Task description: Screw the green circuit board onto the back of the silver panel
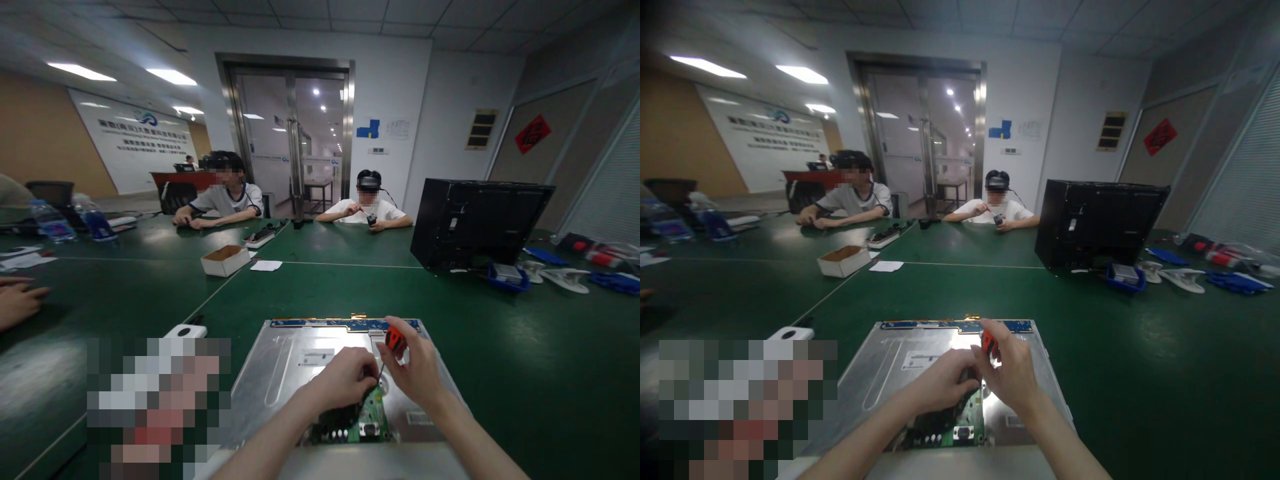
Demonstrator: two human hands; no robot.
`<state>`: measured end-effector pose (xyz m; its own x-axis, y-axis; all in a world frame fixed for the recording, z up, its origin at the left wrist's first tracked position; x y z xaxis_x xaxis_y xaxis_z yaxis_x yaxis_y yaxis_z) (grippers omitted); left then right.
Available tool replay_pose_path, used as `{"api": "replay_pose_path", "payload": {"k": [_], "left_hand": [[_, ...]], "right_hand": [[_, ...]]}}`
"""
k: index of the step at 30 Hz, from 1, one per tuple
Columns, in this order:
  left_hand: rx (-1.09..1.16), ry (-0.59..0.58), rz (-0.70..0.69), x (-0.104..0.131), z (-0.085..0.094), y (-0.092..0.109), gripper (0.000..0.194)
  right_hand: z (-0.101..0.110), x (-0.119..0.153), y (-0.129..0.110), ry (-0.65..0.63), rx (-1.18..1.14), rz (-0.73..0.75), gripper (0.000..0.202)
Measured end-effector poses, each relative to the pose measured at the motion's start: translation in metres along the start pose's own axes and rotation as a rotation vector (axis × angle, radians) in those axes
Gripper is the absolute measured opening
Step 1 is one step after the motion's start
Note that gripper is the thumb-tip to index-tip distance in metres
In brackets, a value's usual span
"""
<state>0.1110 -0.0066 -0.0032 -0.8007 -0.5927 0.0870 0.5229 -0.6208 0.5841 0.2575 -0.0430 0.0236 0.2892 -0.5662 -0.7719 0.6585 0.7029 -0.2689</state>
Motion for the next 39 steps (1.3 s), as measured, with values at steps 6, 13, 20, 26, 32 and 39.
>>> {"api": "replay_pose_path", "payload": {"k": [6,13,20,26,32,39], "left_hand": [[-0.009,-0.002,0.02,0.0018,0.0028,0.0043,0.015],[-0.009,-0.001,0.004,-0.0005,0.0001,-0.0003,0.016],[-0.001,0.011,0.003,-0.0003,-0.003,-0.0038,0.018],[-0.004,0.018,-0.002,0.0005,-0.0006,-0.001,0.017],[-0.013,0.018,0.016,0.0015,0.0015,0.002,0.014],[-0.012,0.006,0.001,0.0007,0.0006,0.0006,0.014]], "right_hand": [[0.0047,-0.0021,-0.0045,-0.019,-0.013,-0.013,0.038],[0.003,-0.003,-0.0041,0.014,-0.01,-0.003,0.034],[-0.0009,-0.0026,-0.0014,0.03,0.021,0.004,0.023],[0.003,-0.0031,-0.0055,-0.018,-0.008,-0.004,0.029],[0.0041,-0.0046,-0.0078,-0.007,-0.012,-0.027,0.033],[-0.0016,0.0001,-0.0009,0.04,0.022,-0.008,0.03]]}}
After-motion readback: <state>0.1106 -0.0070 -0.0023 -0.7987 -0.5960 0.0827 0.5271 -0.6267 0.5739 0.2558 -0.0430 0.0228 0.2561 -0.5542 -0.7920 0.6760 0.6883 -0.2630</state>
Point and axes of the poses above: each hand's wrist, its own x-axis away from the middle knuckle, its own z-axis out of the back of the hand, y = z × x, the point moved 2 cm from there along -x, towards the middle knuckle, and after that the axes turned 11 degrees about -y, right-handed, at the moved point
